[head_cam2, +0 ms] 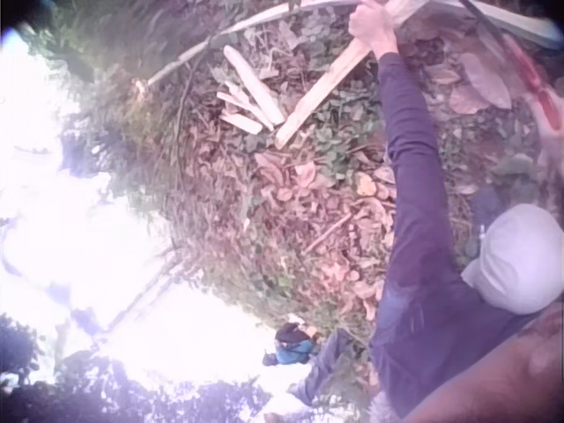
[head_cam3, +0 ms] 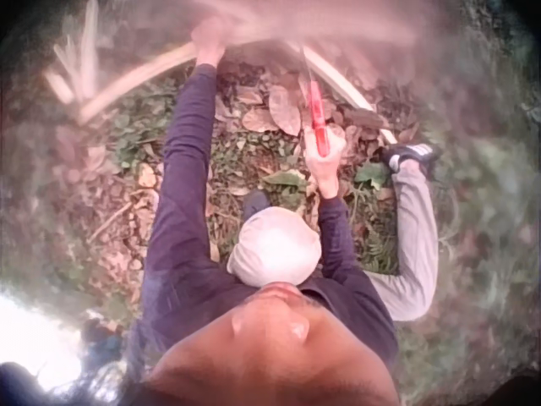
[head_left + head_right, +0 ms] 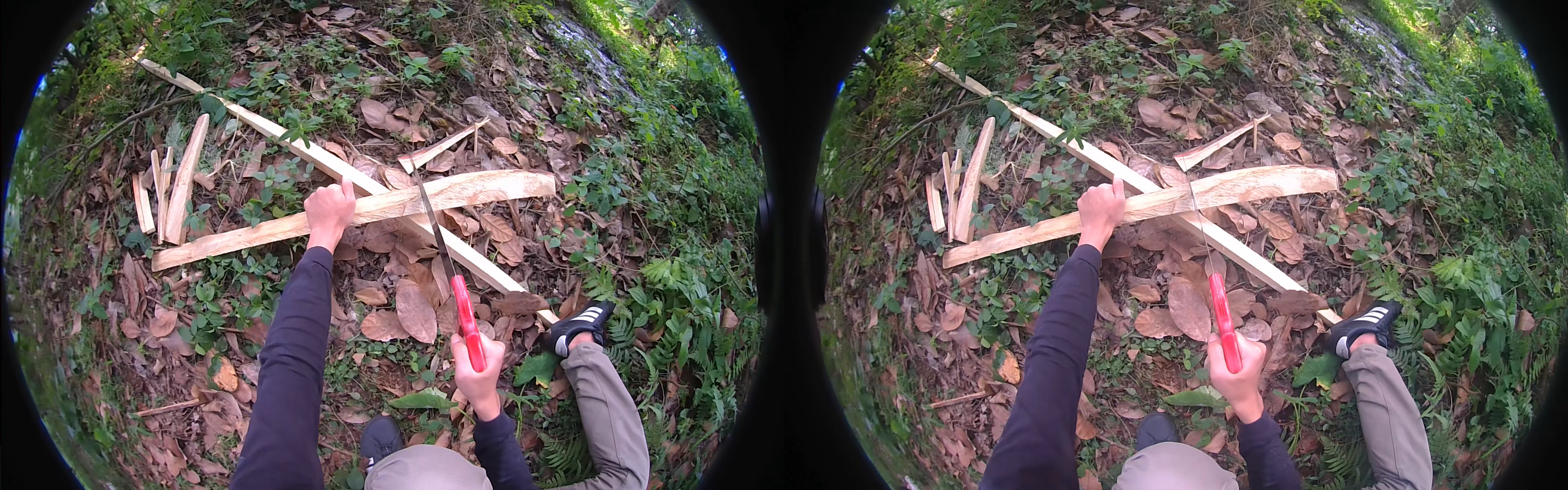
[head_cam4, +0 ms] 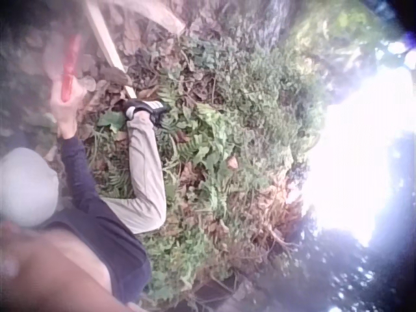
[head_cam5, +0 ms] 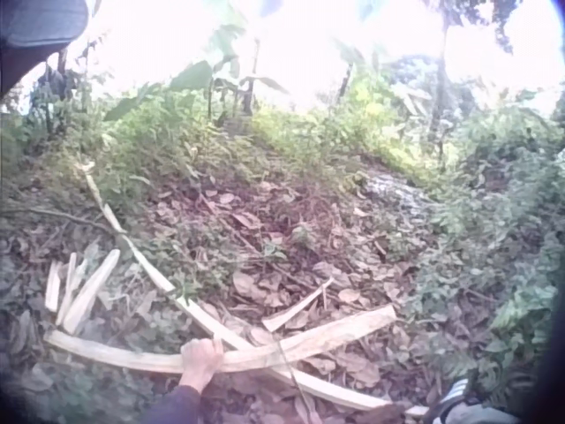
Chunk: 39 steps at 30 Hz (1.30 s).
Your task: The person sits on the forest floor and uses a red folding saw to cut a long, light-colored wooden plank. The plank is supported by a cross-shaped arrangement of other wooden pieces. The person saws through the wood repeatedly, creating small wood chips.
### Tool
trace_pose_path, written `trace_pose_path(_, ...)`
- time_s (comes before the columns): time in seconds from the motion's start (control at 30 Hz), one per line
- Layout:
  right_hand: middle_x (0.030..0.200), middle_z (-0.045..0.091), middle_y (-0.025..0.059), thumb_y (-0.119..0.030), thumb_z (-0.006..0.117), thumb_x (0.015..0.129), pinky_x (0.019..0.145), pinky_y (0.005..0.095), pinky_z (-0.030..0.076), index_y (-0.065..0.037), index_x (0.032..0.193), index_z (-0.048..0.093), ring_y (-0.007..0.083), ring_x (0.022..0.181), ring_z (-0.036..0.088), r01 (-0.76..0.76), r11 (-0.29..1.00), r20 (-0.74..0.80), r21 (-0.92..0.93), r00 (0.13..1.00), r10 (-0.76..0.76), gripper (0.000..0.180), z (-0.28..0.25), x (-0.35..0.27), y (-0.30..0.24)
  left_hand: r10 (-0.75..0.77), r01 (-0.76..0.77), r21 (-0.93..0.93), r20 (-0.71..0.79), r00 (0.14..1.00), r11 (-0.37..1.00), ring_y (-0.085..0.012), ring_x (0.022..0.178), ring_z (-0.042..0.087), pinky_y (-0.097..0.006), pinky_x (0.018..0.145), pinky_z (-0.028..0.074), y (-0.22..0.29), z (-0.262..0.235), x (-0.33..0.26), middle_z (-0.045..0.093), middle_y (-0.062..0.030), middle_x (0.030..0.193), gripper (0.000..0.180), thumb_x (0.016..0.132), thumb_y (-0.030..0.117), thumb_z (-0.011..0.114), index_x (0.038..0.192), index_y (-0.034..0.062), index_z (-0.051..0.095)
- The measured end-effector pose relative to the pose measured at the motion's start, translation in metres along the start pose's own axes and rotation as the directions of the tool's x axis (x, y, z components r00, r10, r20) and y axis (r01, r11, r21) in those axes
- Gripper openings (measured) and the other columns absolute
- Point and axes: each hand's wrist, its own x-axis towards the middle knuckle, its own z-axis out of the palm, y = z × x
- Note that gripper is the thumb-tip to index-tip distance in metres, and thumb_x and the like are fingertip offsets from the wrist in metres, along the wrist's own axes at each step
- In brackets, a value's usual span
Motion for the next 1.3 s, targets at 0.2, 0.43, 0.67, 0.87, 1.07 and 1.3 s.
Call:
trace_pose_path(0.2, 0.048, 0.046, 0.0037, -0.004, 0.068, 0.083, 0.044, 0.0309, 0.033, -0.001, 0.064, 0.055, 0.0105, 0.042, 0.045, 0.001, 1.000, -0.089, 0.026, 0.996, 0.001, 0.023, -0.008, 0.020, 0.015, 0.134, -0.139, 0.002, 0.236, 0.962, 0.990, -0.0399, 0.073, 0.070, -0.049, 0.069, 0.054, -0.025, -0.035, -0.009, 0.069, -0.0216, 0.070, 0.065, 0.099, 0.056, 0.046, 0.072, 0.0050, 0.075)
trace_pose_path(0.43, 0.047, 0.043, 0.0034, -0.003, 0.068, 0.084, 0.043, 0.0321, 0.031, -0.004, 0.065, 0.054, 0.0123, 0.039, 0.041, 0.058, 0.998, -0.020, -0.032, 0.998, -0.059, 0.024, 0.002, 0.011, -0.005, 0.134, -0.134, -0.026, -0.033, 0.991, 0.991, -0.0381, 0.064, 0.069, -0.048, 0.066, 0.056, -0.028, -0.020, -0.015, 0.069, -0.0189, 0.067, 0.050, 0.096, 0.041, 0.050, 0.071, 0.0066, 0.076)
trace_pose_path(0.67, 0.048, 0.043, -0.0001, -0.002, 0.068, 0.083, 0.044, 0.0298, 0.031, -0.002, 0.064, 0.054, 0.0073, 0.042, 0.042, -0.001, 1.000, -0.016, 0.000, 1.000, 0.001, 0.024, -0.016, -0.023, -0.008, 0.166, -0.165, 0.007, -0.057, 0.985, 0.986, -0.0359, 0.064, 0.070, -0.046, 0.064, 0.056, -0.027, -0.010, -0.017, 0.068, -0.0171, 0.064, 0.045, 0.094, 0.035, 0.050, 0.069, 0.0067, 0.074)
trace_pose_path(0.87, 0.049, 0.044, -0.0018, -0.005, 0.070, 0.086, 0.044, 0.0301, 0.028, -0.003, 0.063, 0.051, 0.0057, 0.045, 0.038, -0.142, 0.986, 0.020, 0.087, 0.990, 0.141, 0.030, -0.013, -0.006, -0.022, 0.142, -0.138, -0.069, 0.042, 0.989, 0.988, -0.0379, 0.068, 0.070, -0.047, 0.067, 0.056, -0.035, -0.021, -0.011, 0.070, -0.0192, 0.069, 0.045, 0.094, 0.036, 0.050, 0.072, 0.0064, 0.076)
trace_pose_path(1.07, 0.051, 0.049, -0.0029, -0.004, 0.068, 0.087, 0.044, 0.0265, 0.030, -0.003, 0.066, 0.055, 0.0044, 0.045, 0.042, -0.113, 0.984, -0.004, 0.140, 0.993, 0.114, 0.024, -0.019, -0.024, -0.010, 0.081, -0.078, -0.041, 0.080, 0.993, 0.996, -0.0408, 0.076, 0.071, -0.049, 0.075, 0.056, -0.021, -0.020, -0.008, 0.070, -0.0230, 0.075, 0.046, 0.091, 0.040, 0.052, 0.079, 0.0031, 0.077)
trace_pose_path(1.3, 0.056, 0.049, -0.0058, -0.002, 0.066, 0.089, 0.046, 0.0254, 0.028, 0.000, 0.072, 0.058, 0.0017, 0.051, 0.040, -0.071, 0.996, 0.021, 0.057, 0.997, 0.070, 0.019, -0.017, -0.023, 0.003, -0.001, 0.015, -0.066, 0.205, 0.979, 0.998, -0.0417, 0.080, 0.071, -0.049, 0.078, 0.056, -0.026, -0.026, 0.003, 0.071, -0.0254, 0.079, 0.047, 0.088, 0.042, 0.057, 0.079, 0.0005, 0.075)
